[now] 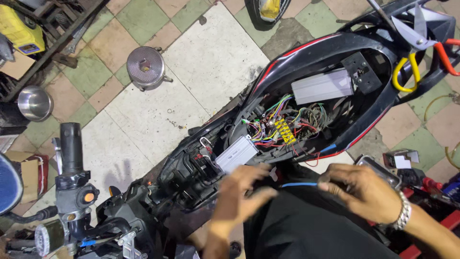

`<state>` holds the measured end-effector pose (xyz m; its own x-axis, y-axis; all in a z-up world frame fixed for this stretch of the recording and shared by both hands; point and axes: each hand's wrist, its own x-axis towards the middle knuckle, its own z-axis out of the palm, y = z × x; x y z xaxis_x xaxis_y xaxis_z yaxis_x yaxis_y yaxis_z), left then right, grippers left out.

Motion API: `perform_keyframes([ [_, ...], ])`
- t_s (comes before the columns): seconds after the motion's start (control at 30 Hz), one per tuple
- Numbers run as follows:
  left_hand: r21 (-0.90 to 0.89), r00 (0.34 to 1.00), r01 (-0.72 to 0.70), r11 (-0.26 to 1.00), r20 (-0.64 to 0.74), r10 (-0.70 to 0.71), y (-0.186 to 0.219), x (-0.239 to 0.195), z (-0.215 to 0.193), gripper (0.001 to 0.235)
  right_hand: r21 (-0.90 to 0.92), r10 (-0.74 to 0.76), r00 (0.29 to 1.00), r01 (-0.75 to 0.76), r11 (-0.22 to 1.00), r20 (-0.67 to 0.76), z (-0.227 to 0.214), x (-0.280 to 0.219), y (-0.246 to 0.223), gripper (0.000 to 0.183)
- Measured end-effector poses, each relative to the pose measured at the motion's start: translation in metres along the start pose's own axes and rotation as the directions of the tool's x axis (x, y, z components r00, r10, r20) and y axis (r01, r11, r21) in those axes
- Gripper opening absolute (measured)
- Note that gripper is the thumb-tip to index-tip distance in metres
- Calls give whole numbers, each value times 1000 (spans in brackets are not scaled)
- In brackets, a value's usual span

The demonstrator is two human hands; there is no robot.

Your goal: The person works on the exposed wiring of a motorcycle in a workshop. They use shears to cut a wire, then repeatedly connect and disconnect wires to test the electrical system, occasionally pressing the handlebar switch. The person continues to manipulate the wiring harness and connectors throughout the clip.

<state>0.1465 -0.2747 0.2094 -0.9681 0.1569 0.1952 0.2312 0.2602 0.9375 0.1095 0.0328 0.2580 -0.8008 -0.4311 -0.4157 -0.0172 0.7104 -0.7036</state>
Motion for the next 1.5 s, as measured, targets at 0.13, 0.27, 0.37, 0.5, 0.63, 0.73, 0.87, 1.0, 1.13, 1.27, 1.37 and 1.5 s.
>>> perform_keyframes([
  [0.13,-69,998,43,997,58,-39,11,4,21,21,119,-54,999,53,991,6,6,9,-18,19],
  [0.27,-64,989,106,992,115,-98,15,7,6,26,186,87,993,-100,977,80,8,15,-31,22],
  [0.37,-91,985,139,986,118,-128,19,9,3,35,181,172,979,-190,965,110,11,17,-37,24],
  [0.5,-55,998,-20,998,60,23,17,6,6,14,213,180,976,-202,956,120,12,20,-42,22],
  [0.63,-90,997,21,996,72,-15,13,3,1,12,183,195,975,-213,960,108,13,22,-45,25],
  [0.73,-108,998,56,993,23,-54,12,3,-4,15,169,196,976,-210,963,95,14,25,-47,25],
  [0.87,-94,999,47,994,26,-45,9,6,-7,17,164,77,992,-92,982,99,12,27,-40,24],
  [1.0,-127,997,6,992,81,4,2,5,-1,15,166,232,943,-275,947,237,9,25,-20,25],
  [1.13,-53,1000,28,998,11,-27,-20,7,15,13,253,98,972,-151,956,213,7,25,18,24],
  [1.27,-25,696,591,806,-490,-525,-89,27,25,20,514,400,900,-429,743,173,9,52,79,20],
  [1.37,83,705,680,729,-348,-618,-142,47,63,18,636,486,838,-520,571,249,25,90,129,21],
  [1.5,198,634,773,603,-220,-741,-200,73,133,29,743,423,841,-514,429,338,78,115,174,47],
])
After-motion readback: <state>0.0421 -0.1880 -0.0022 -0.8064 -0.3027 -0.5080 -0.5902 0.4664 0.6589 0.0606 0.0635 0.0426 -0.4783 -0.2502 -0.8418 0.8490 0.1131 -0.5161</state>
